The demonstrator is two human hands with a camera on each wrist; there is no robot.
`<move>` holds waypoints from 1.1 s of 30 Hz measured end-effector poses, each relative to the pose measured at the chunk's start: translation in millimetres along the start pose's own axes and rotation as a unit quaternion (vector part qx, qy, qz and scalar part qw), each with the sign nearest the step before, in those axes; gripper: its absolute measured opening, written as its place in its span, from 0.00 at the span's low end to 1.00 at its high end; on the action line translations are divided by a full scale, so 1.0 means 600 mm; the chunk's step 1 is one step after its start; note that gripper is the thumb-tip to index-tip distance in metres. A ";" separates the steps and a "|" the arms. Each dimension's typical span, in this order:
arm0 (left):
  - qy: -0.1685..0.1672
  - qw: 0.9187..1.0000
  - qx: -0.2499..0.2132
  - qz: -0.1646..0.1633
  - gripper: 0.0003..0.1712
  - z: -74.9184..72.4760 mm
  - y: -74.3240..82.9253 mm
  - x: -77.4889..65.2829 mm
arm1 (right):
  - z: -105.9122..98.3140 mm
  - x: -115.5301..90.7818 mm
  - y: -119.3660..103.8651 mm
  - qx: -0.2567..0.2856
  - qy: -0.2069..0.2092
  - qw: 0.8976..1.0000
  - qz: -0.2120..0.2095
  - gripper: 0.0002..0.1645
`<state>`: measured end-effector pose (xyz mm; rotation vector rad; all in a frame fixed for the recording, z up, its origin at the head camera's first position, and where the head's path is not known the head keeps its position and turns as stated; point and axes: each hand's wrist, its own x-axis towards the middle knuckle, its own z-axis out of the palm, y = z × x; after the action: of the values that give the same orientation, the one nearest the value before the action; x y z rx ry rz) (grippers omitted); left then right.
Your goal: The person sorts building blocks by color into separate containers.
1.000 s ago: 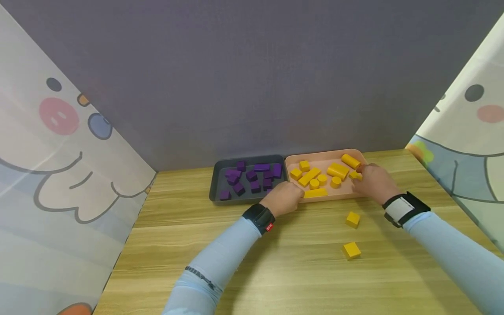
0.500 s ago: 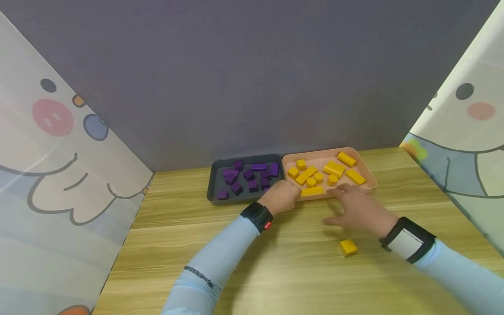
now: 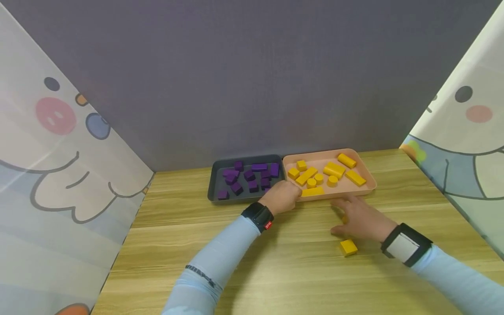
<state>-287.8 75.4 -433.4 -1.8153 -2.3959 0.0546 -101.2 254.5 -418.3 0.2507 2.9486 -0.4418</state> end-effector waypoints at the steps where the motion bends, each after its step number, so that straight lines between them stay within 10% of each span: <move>1: -0.001 1.000 0.000 0.000 0.04 0.000 0.000 0.000 | 0.002 0.001 0.003 -0.003 0.001 1.000 -0.001 0.51; 33: 0.004 1.000 0.000 0.004 0.05 0.005 0.000 0.000 | 0.017 0.028 -0.026 0.048 -0.035 0.998 -0.011 0.13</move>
<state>-288.5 75.7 -436.2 -1.8211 -2.3847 0.0480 -119.1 238.9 -426.6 0.2101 2.8681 -0.5838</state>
